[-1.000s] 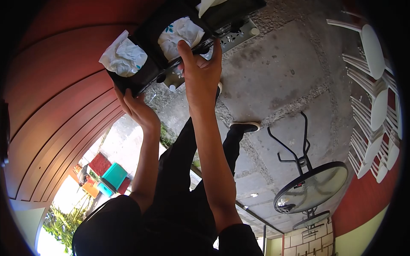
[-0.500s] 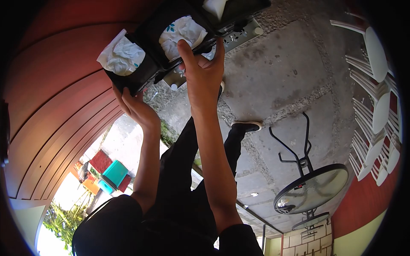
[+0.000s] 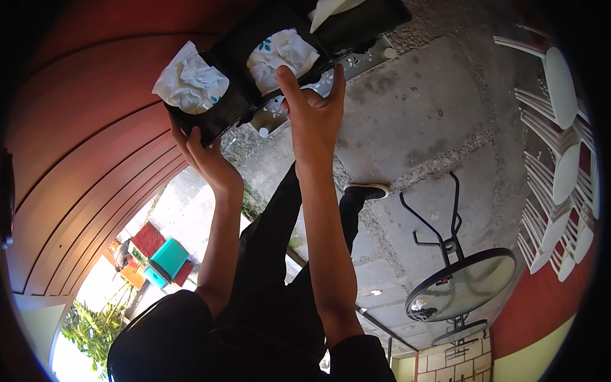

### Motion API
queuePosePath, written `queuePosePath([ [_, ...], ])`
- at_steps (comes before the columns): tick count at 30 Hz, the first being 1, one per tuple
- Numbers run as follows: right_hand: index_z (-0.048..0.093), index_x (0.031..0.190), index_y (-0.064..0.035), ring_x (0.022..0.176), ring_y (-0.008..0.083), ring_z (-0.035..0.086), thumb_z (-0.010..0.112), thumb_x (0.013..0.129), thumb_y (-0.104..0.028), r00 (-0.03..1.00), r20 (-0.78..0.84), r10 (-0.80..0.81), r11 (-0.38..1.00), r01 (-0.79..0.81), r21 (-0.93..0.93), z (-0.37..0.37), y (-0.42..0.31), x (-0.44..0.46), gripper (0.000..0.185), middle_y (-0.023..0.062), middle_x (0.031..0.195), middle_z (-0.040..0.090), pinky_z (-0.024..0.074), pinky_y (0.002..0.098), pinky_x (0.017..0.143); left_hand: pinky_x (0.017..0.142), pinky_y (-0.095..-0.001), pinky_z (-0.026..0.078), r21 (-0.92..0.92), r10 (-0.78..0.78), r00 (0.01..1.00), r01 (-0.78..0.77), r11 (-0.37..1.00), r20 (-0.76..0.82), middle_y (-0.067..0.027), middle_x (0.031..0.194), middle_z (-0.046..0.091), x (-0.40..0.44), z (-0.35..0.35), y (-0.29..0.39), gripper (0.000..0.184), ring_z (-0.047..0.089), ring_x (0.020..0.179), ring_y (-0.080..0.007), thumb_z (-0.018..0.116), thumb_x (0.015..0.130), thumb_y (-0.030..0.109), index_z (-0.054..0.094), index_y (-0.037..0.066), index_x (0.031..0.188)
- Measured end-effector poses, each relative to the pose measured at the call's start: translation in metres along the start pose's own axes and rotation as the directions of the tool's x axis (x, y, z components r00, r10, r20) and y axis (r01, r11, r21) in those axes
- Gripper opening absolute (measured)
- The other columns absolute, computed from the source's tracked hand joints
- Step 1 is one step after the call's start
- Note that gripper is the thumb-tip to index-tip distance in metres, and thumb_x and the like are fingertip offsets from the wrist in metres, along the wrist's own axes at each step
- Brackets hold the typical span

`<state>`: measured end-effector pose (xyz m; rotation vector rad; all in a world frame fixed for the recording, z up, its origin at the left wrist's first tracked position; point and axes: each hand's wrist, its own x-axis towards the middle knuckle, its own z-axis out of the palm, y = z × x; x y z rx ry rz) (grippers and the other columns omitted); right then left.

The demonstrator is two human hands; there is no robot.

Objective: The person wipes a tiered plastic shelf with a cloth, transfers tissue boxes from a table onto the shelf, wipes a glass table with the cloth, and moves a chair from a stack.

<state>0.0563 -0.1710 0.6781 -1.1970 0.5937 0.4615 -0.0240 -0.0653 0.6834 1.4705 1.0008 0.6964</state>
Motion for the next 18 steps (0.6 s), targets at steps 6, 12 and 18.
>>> queuePosePath([
  [6,0.023,0.157,-0.0021,0.067,0.0084,0.054,0.081,0.083,-0.042,1.000,0.003,-0.017,0.999,0.017,-0.041,-0.006,0.004,-0.004,0.102,0.0022,0.071,0.061,0.0413,0.0256,0.067,0.118,-0.0440,0.026,0.288,0.335,0.941,-0.333,0.898,0.044,-0.0234,0.155,0.032,0.003,-0.013,-0.004,0.063,0.036,0.142,-0.0311,0.040,0.102,0.026,0.023,-0.002,0.156],
  [12,0.021,0.158,-0.0088,0.062,0.0072,0.049,0.068,0.095,-0.043,0.999,-0.035,-0.009,1.000,0.008,-0.015,-0.037,0.020,-0.037,0.086,-0.0005,0.071,0.056,0.0376,0.0235,0.059,0.096,-0.0479,0.046,0.040,0.782,0.572,-0.812,0.582,0.247,-0.0289,0.122,0.053,-0.034,-0.028,0.001,0.021,0.056,0.111,-0.0347,0.050,0.099,0.016,0.038,0.000,0.107],
  [18,0.044,0.142,-0.0053,0.067,0.0084,0.054,0.056,0.105,-0.033,0.995,0.017,0.095,0.980,-0.096,0.175,-0.127,0.066,-0.111,0.048,0.0027,0.076,0.059,0.0429,0.0239,0.060,0.066,-0.0367,0.049,-0.105,0.411,0.435,-0.575,0.811,0.801,-0.0122,0.080,0.062,-0.122,-0.015,0.034,0.018,0.058,0.068,-0.0275,0.065,0.084,-0.006,0.050,0.004,0.087],
])
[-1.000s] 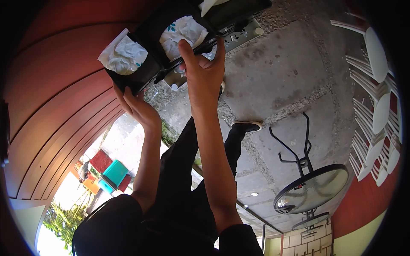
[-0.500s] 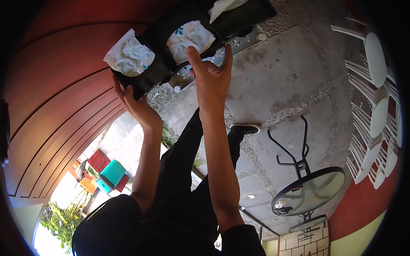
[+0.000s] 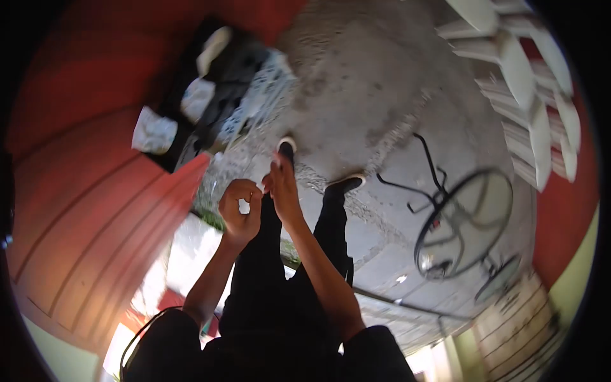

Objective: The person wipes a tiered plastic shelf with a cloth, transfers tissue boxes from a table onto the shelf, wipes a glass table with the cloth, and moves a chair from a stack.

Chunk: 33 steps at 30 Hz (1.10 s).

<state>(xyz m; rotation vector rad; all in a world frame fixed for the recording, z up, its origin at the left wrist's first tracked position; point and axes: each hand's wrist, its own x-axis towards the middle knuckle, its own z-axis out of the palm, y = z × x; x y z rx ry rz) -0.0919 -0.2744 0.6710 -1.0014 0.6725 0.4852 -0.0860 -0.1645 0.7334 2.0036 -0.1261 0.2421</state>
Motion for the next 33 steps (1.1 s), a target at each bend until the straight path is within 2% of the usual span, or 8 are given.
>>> queuePosePath([
  [4,0.057,0.131,-0.0073,0.069,0.0107,0.059,0.061,0.101,-0.033,0.993,-0.116,-0.035,0.971,0.007,-0.240,-0.097,0.035,-0.061,0.039,0.0038,0.077,0.061,0.0474,0.0263,0.062,0.063,-0.0350,0.046,-0.035,-0.075,0.954,0.089,0.995,0.292,-0.0101,0.078,0.061,0.002,0.024,0.066,0.015,0.057,0.066,-0.0253,0.065,0.084,-0.006,0.053,0.003,0.084],
  [8,0.066,0.120,-0.0099,0.074,0.0152,0.065,0.067,0.097,-0.036,0.944,-0.327,-0.042,0.916,-0.095,-0.390,-0.203,0.051,-0.136,0.035,0.0080,0.078,0.066,0.0526,0.0315,0.068,0.064,-0.0328,0.045,-0.228,0.111,0.962,-0.053,0.972,0.250,-0.0096,0.075,0.056,0.027,0.064,0.148,0.016,0.054,0.066,-0.0218,0.063,0.088,-0.004,0.052,0.003,0.080],
  [10,0.067,0.115,-0.0094,0.076,0.0208,0.068,0.069,0.094,-0.033,0.885,-0.412,-0.215,0.890,0.004,-0.456,-0.254,0.059,-0.164,0.032,0.0107,0.080,0.069,0.0544,0.0352,0.073,0.064,-0.0319,0.043,-0.209,0.242,0.939,-0.193,0.959,0.243,-0.0090,0.075,0.056,0.043,0.088,0.196,0.015,0.053,0.066,-0.0208,0.064,0.090,-0.001,0.052,0.002,0.081],
  [18,0.068,0.102,-0.0087,0.078,0.0310,0.068,0.071,0.088,-0.024,0.203,-0.746,-0.634,0.757,-0.036,-0.653,-0.423,0.030,-0.259,0.022,0.0147,0.084,0.068,0.0535,0.0410,0.071,0.070,-0.0328,0.047,-0.531,0.704,0.680,-0.526,0.664,0.207,-0.0102,0.080,0.063,0.062,0.205,0.431,0.009,0.058,0.071,-0.0212,0.065,0.094,0.006,0.060,0.000,0.091],
  [20,0.065,0.105,-0.0088,0.091,0.0322,0.064,0.072,0.085,-0.023,0.239,-0.874,-0.424,0.881,-0.115,-0.459,-0.468,0.034,-0.268,0.026,0.0136,0.089,0.067,0.0512,0.0456,0.080,0.072,-0.0344,0.049,-0.538,0.753,0.584,-0.547,0.642,0.305,-0.0110,0.084,0.065,0.057,0.229,0.487,0.013,0.060,0.074,-0.0228,0.066,0.095,0.012,0.061,0.000,0.095],
  [22,0.064,0.108,-0.0110,0.096,0.0334,0.063,0.073,0.083,-0.024,0.121,-0.857,-0.501,0.850,-0.115,-0.514,-0.496,0.043,-0.279,0.029,0.0144,0.092,0.066,0.0505,0.0463,0.083,0.074,-0.0356,0.050,-0.540,0.781,0.462,-0.564,0.625,0.421,-0.0112,0.090,0.066,0.054,0.254,0.538,0.019,0.062,0.078,-0.0240,0.066,0.096,0.020,0.061,0.002,0.101],
  [27,0.062,0.118,-0.0185,0.111,0.0360,0.057,0.081,0.076,-0.038,0.134,-0.879,-0.458,0.831,-0.286,-0.477,-0.509,0.025,-0.305,0.050,0.0150,0.115,0.057,0.0511,0.0498,0.088,0.092,-0.0348,0.049,-0.363,0.571,0.174,-0.617,0.698,0.802,-0.0107,0.110,0.066,0.032,0.293,0.597,0.032,0.064,0.103,-0.0226,0.061,0.100,0.029,0.059,0.007,0.123],
  [33,0.062,0.126,-0.0231,0.114,0.0360,0.056,0.082,0.072,-0.054,0.178,-0.883,-0.434,0.827,-0.311,-0.469,-0.496,0.000,-0.299,0.065,0.0134,0.117,0.053,0.0518,0.0516,0.086,0.094,-0.0408,0.050,-0.306,0.493,-0.081,-0.866,0.396,0.866,-0.0131,0.118,0.064,0.029,0.310,0.577,0.037,0.063,0.109,-0.0310,0.059,0.100,0.035,0.057,0.010,0.126],
])
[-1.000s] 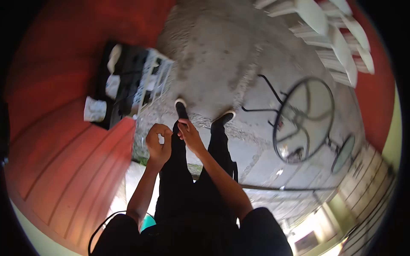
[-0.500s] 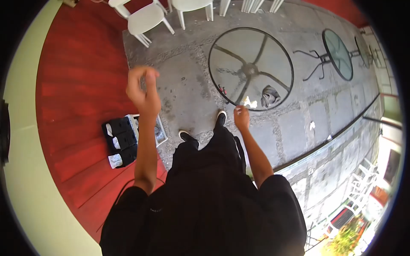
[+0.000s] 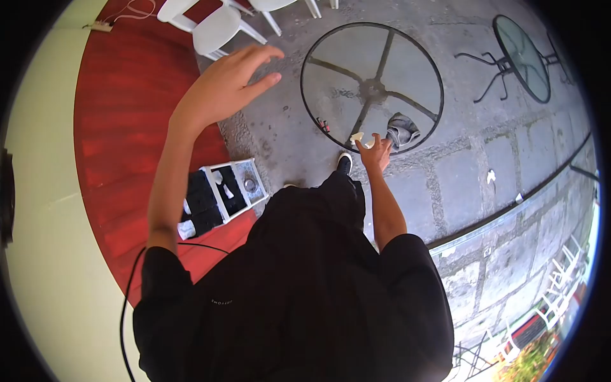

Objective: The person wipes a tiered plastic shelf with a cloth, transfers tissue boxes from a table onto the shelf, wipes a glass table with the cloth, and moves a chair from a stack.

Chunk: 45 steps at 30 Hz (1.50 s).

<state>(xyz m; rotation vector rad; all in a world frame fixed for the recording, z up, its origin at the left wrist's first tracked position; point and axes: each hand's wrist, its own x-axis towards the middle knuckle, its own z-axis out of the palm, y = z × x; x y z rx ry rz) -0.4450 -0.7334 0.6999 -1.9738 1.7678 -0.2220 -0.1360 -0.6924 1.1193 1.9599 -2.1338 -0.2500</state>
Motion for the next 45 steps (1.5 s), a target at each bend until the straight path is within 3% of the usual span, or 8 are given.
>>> queuePosePath([
  [10,0.062,0.131,-0.0293,0.102,0.0355,0.060,0.069,0.090,-0.027,0.984,0.007,-0.176,0.984,0.176,-0.014,0.023,-0.021,0.004,0.042,0.0128,0.121,0.050,0.0556,0.0484,0.078,0.082,-0.0502,0.049,0.388,-0.331,0.775,0.120,0.914,0.539,-0.0162,0.103,0.061,-0.181,0.098,-0.131,0.030,0.062,0.101,-0.0354,0.057,0.097,0.033,0.056,0.012,0.118],
  [17,0.069,0.116,-0.0202,0.097,0.0375,0.066,0.065,0.087,-0.012,0.958,0.085,-0.273,0.961,0.267,0.073,0.042,-0.028,0.020,0.031,0.0154,0.123,0.056,0.0546,0.0493,0.078,0.082,-0.0533,0.051,0.181,-0.475,0.426,0.568,0.803,0.770,-0.0208,0.104,0.066,-0.369,0.145,-0.046,0.037,0.065,0.096,-0.0413,0.054,0.100,0.038,0.058,0.008,0.120],
  [20,0.068,0.116,-0.0164,0.104,0.0398,0.063,0.075,0.079,-0.029,0.949,0.044,-0.312,0.947,0.306,0.097,0.052,-0.048,0.023,0.040,0.0175,0.124,0.054,0.0535,0.0512,0.083,0.081,-0.0527,0.051,0.033,-0.428,0.357,0.736,0.677,0.830,-0.0199,0.103,0.067,-0.415,0.160,0.023,0.034,0.065,0.097,-0.0409,0.052,0.102,0.039,0.058,0.011,0.120],
  [24,0.067,0.118,-0.0149,0.111,0.0408,0.059,0.083,0.071,-0.047,0.950,0.028,-0.312,0.949,0.310,0.065,0.059,-0.077,0.019,0.059,0.0194,0.126,0.052,0.0519,0.0520,0.089,0.074,-0.0462,0.050,-0.208,-0.684,0.345,0.938,0.277,0.642,-0.0165,0.089,0.068,-0.422,0.195,0.087,0.028,0.068,0.083,-0.0360,0.052,0.101,0.033,0.061,0.010,0.115],
  [29,0.065,0.116,-0.0155,0.111,0.0408,0.059,0.083,0.072,-0.050,0.957,0.115,-0.267,0.962,0.272,-0.029,0.067,-0.121,0.017,0.059,0.0187,0.127,0.049,0.0516,0.0508,0.090,0.054,-0.0373,0.037,-0.527,-0.966,0.016,0.840,-0.128,0.259,-0.0100,0.063,0.051,-0.409,0.259,0.115,0.019,0.051,0.056,-0.0190,0.058,0.100,0.025,0.063,0.009,0.110],
  [36,0.067,0.102,-0.0129,0.089,0.0393,0.067,0.074,0.084,-0.029,0.921,0.006,-0.389,0.921,0.389,-0.011,0.099,-0.126,0.019,0.025,0.0196,0.115,0.055,0.0548,0.0499,0.076,0.057,-0.0406,0.041,-0.522,-0.948,0.090,0.848,-0.086,0.304,-0.0124,0.062,0.053,-0.371,0.241,0.093,0.020,0.056,0.056,-0.0257,0.058,0.100,0.024,0.062,0.008,0.111],
  [42,0.065,0.101,-0.0092,0.099,0.0405,0.064,0.070,0.088,-0.024,0.908,0.097,-0.408,0.913,0.407,0.023,0.103,-0.121,0.028,0.021,0.0198,0.117,0.057,0.0517,0.0509,0.083,0.057,-0.0431,0.038,-0.521,-0.856,0.446,0.812,0.263,0.263,-0.0119,0.060,0.052,-0.355,0.266,0.028,0.025,0.054,0.056,-0.0272,0.057,0.100,0.030,0.060,0.012,0.118],
  [45,0.061,0.107,-0.0040,0.104,0.0425,0.060,0.065,0.091,-0.021,0.914,0.114,-0.390,0.921,0.386,0.055,0.104,-0.118,0.035,0.024,0.0223,0.113,0.057,0.0487,0.0512,0.087,0.058,-0.0440,0.040,-0.523,-0.850,0.419,0.826,0.210,0.320,-0.0123,0.061,0.053,-0.349,0.269,0.008,0.026,0.057,0.059,-0.0285,0.057,0.100,0.030,0.059,0.013,0.120],
])
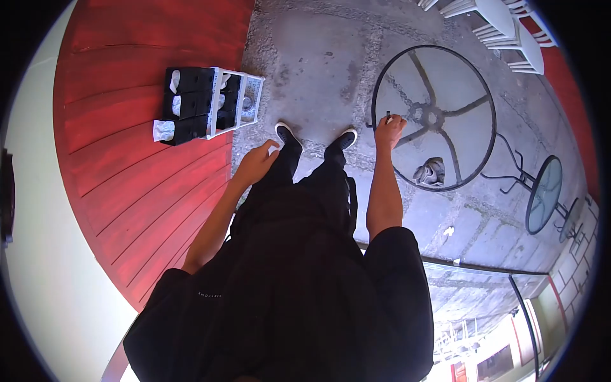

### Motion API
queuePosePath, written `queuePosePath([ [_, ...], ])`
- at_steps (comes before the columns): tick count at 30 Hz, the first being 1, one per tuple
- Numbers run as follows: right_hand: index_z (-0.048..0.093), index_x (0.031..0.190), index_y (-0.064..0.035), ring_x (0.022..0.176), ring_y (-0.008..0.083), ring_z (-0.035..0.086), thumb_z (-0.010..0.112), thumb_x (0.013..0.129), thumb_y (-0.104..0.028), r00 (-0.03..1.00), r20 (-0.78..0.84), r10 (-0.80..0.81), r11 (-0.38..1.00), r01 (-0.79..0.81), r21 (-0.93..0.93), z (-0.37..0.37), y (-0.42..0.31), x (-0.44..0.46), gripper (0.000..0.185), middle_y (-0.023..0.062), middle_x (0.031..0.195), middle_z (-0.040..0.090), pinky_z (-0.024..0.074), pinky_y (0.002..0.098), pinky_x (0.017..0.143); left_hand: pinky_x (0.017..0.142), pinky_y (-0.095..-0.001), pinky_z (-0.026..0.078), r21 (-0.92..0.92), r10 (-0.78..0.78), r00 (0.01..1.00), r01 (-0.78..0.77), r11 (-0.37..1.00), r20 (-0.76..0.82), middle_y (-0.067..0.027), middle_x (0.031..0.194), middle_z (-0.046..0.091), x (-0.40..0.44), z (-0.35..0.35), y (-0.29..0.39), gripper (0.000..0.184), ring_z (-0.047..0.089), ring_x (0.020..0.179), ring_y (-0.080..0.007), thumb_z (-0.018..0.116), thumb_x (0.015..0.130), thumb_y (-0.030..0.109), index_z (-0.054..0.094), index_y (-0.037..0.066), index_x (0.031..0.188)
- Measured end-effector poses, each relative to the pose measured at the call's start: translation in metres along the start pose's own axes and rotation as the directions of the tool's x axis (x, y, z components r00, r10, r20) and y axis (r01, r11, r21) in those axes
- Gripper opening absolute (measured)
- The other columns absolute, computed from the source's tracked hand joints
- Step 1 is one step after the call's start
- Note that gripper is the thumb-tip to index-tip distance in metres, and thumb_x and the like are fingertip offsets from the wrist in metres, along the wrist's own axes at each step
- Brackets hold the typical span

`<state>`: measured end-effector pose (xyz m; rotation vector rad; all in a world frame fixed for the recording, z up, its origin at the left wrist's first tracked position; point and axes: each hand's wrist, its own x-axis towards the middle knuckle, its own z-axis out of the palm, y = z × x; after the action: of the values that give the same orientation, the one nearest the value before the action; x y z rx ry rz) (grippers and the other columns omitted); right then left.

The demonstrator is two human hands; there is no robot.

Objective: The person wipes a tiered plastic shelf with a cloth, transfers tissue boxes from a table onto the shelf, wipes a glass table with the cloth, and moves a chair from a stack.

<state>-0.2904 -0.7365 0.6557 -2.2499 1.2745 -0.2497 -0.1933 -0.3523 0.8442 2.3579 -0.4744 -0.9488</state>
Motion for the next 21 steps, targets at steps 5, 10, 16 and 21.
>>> queuePosePath([
  [5,0.052,0.108,0.0043,0.101,0.0447,0.057,0.056,0.097,-0.015,0.980,-0.068,-0.188,0.982,0.186,-0.040,0.024,0.031,0.008,0.023,0.0277,0.113,0.052,0.0457,0.0522,0.090,0.060,-0.0411,0.042,-0.126,-0.015,0.999,0.011,0.992,-0.034,-0.0130,0.064,0.057,0.009,-0.005,-0.002,0.023,0.059,0.060,-0.0272,0.059,0.100,0.026,0.060,0.010,0.116],
  [10,0.054,0.108,0.0025,0.082,0.0276,0.061,0.062,0.097,-0.020,0.979,0.060,0.194,0.924,-0.203,0.325,0.052,0.038,0.018,0.026,0.0154,0.091,0.060,0.0499,0.0398,0.072,0.064,-0.0363,0.047,-0.341,-0.031,0.999,0.023,0.940,-0.019,-0.0129,0.069,0.061,0.017,0.011,-0.028,0.021,0.063,0.065,-0.0235,0.060,0.100,0.022,0.060,0.008,0.115],
  [16,0.054,0.115,-0.0053,0.064,0.0092,0.054,0.065,0.100,-0.029,0.833,0.530,-0.157,0.740,-0.256,0.622,0.084,-0.072,-0.064,0.030,0.0024,0.079,0.058,0.0450,0.0263,0.054,0.076,-0.0377,0.054,-0.752,-0.302,0.951,0.243,0.613,0.061,-0.0084,0.108,0.064,0.047,0.028,-0.062,0.033,0.065,0.092,-0.0202,0.053,0.104,0.036,0.054,0.016,0.129],
  [21,0.060,0.109,-0.0068,0.083,0.0173,0.062,0.066,0.097,-0.024,0.501,0.768,-0.398,0.888,0.000,0.460,0.121,-0.204,-0.174,0.022,0.0077,0.089,0.062,0.0502,0.0327,0.073,0.092,-0.0482,0.053,-0.948,-0.460,0.842,0.317,0.000,0.281,-0.0099,0.125,0.058,0.050,-0.002,-0.084,0.050,0.061,0.110,-0.0257,0.038,0.104,0.058,0.049,0.022,0.137],
])
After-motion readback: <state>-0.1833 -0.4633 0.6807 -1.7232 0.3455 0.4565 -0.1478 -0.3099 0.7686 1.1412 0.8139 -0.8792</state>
